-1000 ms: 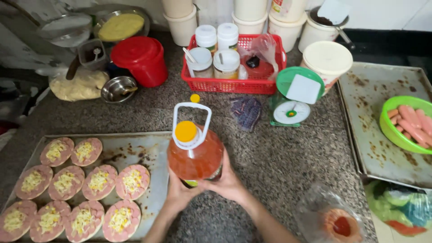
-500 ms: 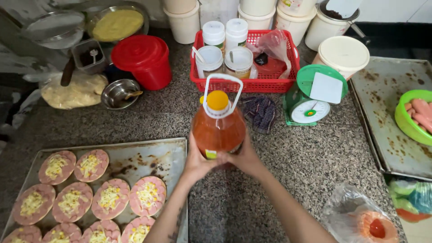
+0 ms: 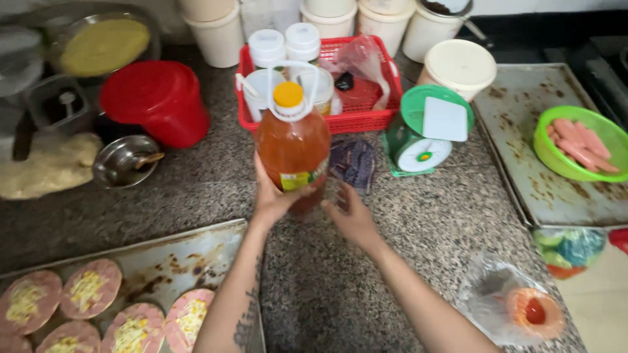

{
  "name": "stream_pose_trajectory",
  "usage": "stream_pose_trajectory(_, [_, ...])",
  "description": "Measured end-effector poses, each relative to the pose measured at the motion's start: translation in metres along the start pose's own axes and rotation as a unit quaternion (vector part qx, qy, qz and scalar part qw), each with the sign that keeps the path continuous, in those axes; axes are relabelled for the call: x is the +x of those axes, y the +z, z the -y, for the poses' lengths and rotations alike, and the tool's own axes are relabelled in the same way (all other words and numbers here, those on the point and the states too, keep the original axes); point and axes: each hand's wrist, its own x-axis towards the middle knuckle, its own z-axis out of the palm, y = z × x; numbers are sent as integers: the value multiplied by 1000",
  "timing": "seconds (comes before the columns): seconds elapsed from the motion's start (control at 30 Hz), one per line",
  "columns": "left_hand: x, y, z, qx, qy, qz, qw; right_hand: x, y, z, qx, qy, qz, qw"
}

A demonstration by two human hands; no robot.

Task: Applying chili sauce to mini breads topped with ham and cheese using a piping bag.

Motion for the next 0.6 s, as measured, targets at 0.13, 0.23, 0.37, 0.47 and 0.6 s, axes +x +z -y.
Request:
stream_pose_trajectory(0.13, [32,11,16,37,22,-1,999,-5,-44,-4,64,-11,-27,998])
stream_pose_trajectory(0.23, [46,26,-6,86,-35,-17,996,-33,-80,15,72,-2,-36,997])
stream_pose_trajectory(0.37, [49,38,7,250,-239,-48,937,-71,-132,47,132,12,-26,991])
stream_pose_trajectory(0.47, [8,53,32,336,-221,-104,910,-103,-185,61,179,7,-47,983])
stream_pose_trajectory(0.6, [-72,94,35,412,-68,-135,899,-145,-268,38,152,-42,-129,979])
